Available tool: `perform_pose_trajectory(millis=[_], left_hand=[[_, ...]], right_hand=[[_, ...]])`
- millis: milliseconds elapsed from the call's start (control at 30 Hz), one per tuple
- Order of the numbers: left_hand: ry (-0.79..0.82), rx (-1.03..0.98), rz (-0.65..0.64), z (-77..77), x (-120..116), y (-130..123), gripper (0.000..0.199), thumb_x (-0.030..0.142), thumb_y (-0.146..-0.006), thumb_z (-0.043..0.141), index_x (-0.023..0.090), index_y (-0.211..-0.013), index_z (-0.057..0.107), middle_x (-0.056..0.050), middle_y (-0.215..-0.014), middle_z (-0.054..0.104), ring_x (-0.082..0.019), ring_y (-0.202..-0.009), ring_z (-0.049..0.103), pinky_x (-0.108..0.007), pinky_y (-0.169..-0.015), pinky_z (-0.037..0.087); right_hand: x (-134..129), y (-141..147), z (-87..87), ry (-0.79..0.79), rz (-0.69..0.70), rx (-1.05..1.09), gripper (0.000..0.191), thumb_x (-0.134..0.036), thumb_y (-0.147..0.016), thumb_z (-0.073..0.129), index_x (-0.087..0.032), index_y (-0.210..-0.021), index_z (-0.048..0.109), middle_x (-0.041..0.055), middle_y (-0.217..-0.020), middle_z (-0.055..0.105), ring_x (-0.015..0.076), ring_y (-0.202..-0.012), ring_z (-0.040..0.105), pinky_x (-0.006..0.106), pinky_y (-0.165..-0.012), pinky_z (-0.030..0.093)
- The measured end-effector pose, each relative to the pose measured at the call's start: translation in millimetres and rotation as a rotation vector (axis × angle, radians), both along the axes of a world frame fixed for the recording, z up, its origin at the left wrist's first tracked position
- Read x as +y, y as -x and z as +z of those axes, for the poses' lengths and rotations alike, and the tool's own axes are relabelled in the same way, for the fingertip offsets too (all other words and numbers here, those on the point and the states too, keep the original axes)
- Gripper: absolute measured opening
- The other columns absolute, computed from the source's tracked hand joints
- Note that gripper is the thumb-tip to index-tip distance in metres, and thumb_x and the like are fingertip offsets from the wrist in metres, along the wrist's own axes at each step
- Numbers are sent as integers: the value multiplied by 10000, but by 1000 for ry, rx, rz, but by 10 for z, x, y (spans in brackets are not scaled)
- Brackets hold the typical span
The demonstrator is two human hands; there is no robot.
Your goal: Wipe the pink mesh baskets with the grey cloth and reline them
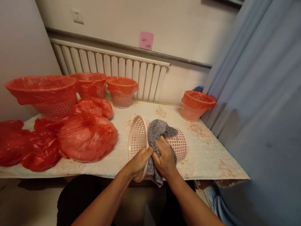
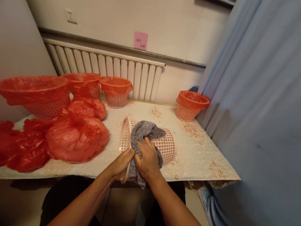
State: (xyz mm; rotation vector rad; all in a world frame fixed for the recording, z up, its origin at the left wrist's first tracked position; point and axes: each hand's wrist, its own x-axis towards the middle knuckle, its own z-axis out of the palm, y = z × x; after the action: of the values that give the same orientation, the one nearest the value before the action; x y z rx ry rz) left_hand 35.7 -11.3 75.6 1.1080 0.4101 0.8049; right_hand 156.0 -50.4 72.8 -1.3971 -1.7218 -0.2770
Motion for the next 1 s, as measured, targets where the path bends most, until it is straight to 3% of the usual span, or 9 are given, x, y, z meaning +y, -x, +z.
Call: perform_pose_trajectory(millis=[100, 167, 300, 500, 567, 667, 800, 900, 1000], left_hand=[[21, 4, 17, 18, -20, -21, 532, 543, -772, 626, 140, -1119, 611, -67, -878, 726, -258, -979, 635, -368, -916, 457], [53, -6, 3, 29, -41, -45, 554, 542, -772, 628, 142, -1153, 591, -78, -911, 726, -260, -982, 638, -382, -911, 462], [109, -53, -63, 50, -94, -64, 621, 554, -762, 638, 125, -1204, 555, -128, -1006, 713, -290, -1037, 625, -429, -933, 448], [72, -37, -79, 11, -68, -39, 637, 565, -748, 646, 118, -1195, 569, -159, -1113, 684, -315, -1136, 572, -463, -1014, 378], [61, -37, -84, -10, -47, -34, 637, 571, -756, 633, 119, -1199, 566, -160, -1125, 678, -313, -1149, 563, -462, -1013, 380], [58, -41, -119, -11, -29, -28, 619, 559, -784, 607, 126, -1222, 551, -158, -1118, 681, -303, -1124, 580, -459, -991, 400], [29, -12, -133, 13, -16, -11, 596, 549, -800, 591, 133, -1225, 549, -129, -1036, 708, -275, -1014, 629, -424, -937, 440], [-14, 42, -94, 4, -5, 23, 507, 528, -798, 600, 139, -1122, 616, -88, -949, 723, -250, -955, 633, -368, -902, 458], [1, 29, -23, -29, -12, 73, 366, 445, -771, 667, 149, -986, 672, -48, -829, 720, -228, -940, 621, -303, -888, 457]], right_hand=[[180, -161, 192, 43, 25, 76, 322, -147, -807, 425, -196, -1069, 605, 76, -1113, 619, 237, -1185, 484, 416, -1026, 362], [275, -325, 216, 66, -8, 132, 278, -158, -814, 400, -203, -986, 614, 61, -1046, 627, 213, -1084, 526, 365, -976, 386], [359, -785, 79, 128, -232, 190, 251, -229, -798, 388, -198, -904, 613, 50, -948, 633, 192, -916, 552, 294, -847, 413], [235, -1293, -233, 126, -528, 289, 304, -319, -809, 349, -160, -875, 600, 103, -884, 627, 240, -859, 554, 358, -804, 414], [156, -1250, -355, 108, -582, 318, 333, -344, -821, 335, -150, -886, 598, 124, -898, 626, 258, -881, 556, 388, -817, 419], [16, -963, -560, 48, -576, 310, 355, -333, -830, 343, -128, -978, 593, 170, -1050, 608, 289, -1047, 526, 442, -913, 399], [-173, -413, -697, -59, -343, 184, 349, -246, -844, 382, -135, -1115, 571, 156, -1172, 585, 292, -1241, 426, 516, -1013, 351], [-215, -134, -555, -38, -143, 44, 345, -204, -829, 430, -145, -1137, 576, 138, -1136, 613, 298, -1253, 428, 556, -1025, 341], [-119, -45, -255, -45, -33, -42, 361, -194, -808, 476, -144, -1150, 580, 145, -1159, 608, 309, -1261, 430, 542, -1018, 361]])
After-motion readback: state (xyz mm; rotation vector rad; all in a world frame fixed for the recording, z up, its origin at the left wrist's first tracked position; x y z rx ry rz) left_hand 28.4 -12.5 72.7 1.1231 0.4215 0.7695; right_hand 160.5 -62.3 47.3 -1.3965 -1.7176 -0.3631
